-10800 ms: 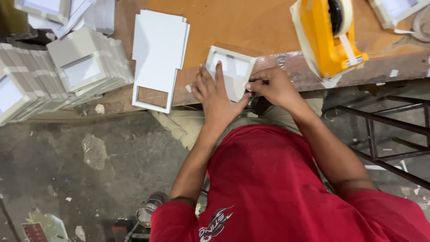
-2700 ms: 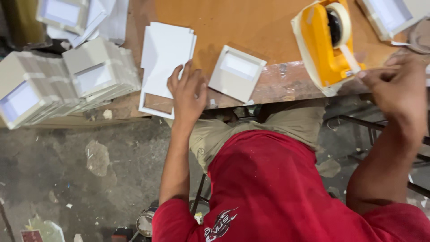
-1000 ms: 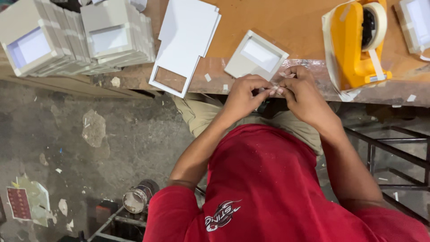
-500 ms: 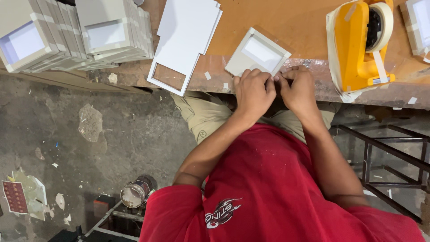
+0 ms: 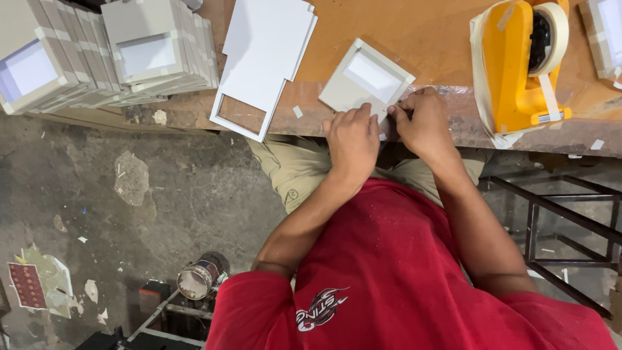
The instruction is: The person assembles white cardboard frames by applying adhesive tape to the edges and folding the pieces into shape. They handle multiple frames sequentially, securing each with tape and stacking the finished units on the table.
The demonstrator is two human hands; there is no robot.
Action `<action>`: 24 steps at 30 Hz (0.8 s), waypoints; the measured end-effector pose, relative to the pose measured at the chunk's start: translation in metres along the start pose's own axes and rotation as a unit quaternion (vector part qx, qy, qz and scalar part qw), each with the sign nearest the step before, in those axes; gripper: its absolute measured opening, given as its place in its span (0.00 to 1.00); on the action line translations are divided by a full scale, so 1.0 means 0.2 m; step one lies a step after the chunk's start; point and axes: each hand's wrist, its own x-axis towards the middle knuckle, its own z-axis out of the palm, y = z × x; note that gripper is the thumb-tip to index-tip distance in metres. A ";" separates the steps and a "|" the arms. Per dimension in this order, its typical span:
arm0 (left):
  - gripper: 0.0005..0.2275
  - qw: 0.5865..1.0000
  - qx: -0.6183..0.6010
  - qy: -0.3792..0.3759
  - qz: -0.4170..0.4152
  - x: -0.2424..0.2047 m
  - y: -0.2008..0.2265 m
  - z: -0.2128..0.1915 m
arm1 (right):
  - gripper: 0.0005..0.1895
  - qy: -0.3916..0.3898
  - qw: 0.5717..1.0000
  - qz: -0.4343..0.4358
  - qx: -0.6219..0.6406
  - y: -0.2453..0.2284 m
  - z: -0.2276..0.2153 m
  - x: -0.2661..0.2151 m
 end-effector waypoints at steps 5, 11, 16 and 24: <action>0.09 1.000 0.016 0.011 -0.018 -0.01 -0.04 -0.04 | 0.10 -0.001 1.000 -0.010 -0.006 -0.03 -0.02 0.01; 0.11 0.999 -0.001 0.004 0.036 0.02 -0.06 -0.07 | 0.11 -0.045 0.998 0.036 -0.022 -0.04 -0.03 0.03; 0.37 0.986 0.024 -0.103 0.132 0.08 -0.07 -0.12 | 0.12 -0.052 0.997 0.043 0.028 -0.01 -0.05 0.02; 0.54 0.993 0.042 -0.063 0.089 0.14 -0.15 -0.04 | 0.10 -0.059 0.993 0.022 0.097 -0.01 -0.07 -0.02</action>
